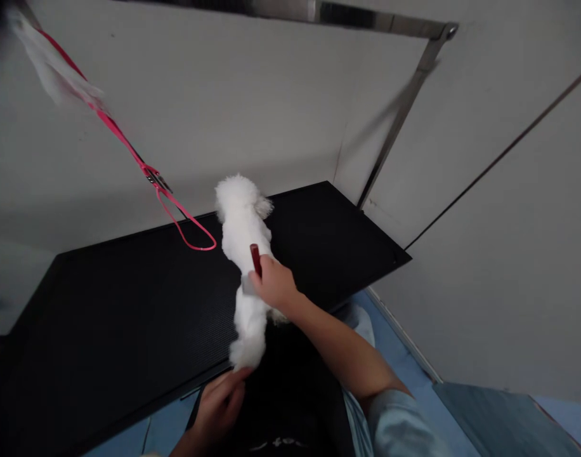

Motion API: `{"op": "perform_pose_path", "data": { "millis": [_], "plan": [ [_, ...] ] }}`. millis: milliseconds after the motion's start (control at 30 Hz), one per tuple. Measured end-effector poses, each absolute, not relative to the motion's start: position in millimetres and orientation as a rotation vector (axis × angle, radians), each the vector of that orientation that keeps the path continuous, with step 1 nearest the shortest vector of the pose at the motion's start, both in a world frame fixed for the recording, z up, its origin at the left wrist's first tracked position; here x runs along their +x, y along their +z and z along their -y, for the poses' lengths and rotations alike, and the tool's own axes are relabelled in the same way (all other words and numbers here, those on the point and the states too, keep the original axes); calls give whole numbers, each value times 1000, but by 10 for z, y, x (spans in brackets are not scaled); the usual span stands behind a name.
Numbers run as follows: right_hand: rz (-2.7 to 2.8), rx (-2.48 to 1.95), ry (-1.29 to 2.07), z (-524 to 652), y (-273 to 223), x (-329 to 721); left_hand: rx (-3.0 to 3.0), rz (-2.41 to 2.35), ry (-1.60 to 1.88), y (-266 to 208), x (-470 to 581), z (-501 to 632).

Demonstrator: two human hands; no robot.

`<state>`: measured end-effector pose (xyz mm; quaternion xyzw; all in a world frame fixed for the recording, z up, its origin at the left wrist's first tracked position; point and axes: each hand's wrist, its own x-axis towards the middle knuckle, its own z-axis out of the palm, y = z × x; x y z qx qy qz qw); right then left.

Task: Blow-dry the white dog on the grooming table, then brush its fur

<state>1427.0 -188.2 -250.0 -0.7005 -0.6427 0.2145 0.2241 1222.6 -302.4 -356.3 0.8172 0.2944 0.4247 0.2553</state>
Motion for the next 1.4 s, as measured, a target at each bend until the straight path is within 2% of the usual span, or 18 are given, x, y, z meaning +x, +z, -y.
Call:
{"op": "perform_pose_path", "data": {
  "millis": [67,167,300,433,567,733,867,1000,1133,1267,1300,1400],
  "plan": [
    [1699,-1881,603,1889,-2500,14279,2233,-795,1162,-3554,12223,3014],
    [1803,-1804,859,1903,-2532,14280,2236,-784,1160,-3558,12216,3003],
    [1631,-1892,608,1894,-2579,14304,2251,-811,1165,-3585,12209,2996],
    [1731,-1751,903,1885,-2597,14314,2278,-806,1177,-3583,12208,2981],
    [1668,-1894,613,1877,-2573,14303,2265,-822,1171,-3582,12201,2973],
    [1837,-1792,884,1869,-2580,14311,2262,-825,1163,-3627,12183,2989],
    [1610,-1797,668,1857,-2618,14365,2241,-860,1185,-3682,12186,3013],
    [1790,-1719,962,1857,-2621,14373,2234,-841,1220,-3741,12206,3053],
    [1679,-1869,641,1856,-2586,14362,2225,-885,1244,-3759,12234,3087],
    [1814,-1721,970,1860,-2590,14350,2215,-887,1253,-3729,12283,3112],
    [1813,-1746,978,1865,-2588,14351,2206,-898,1254,-3720,12296,3115],
    [1614,-1893,708,1919,-2559,14353,2202,-922,1271,-3695,12318,3106]
  ]
}}
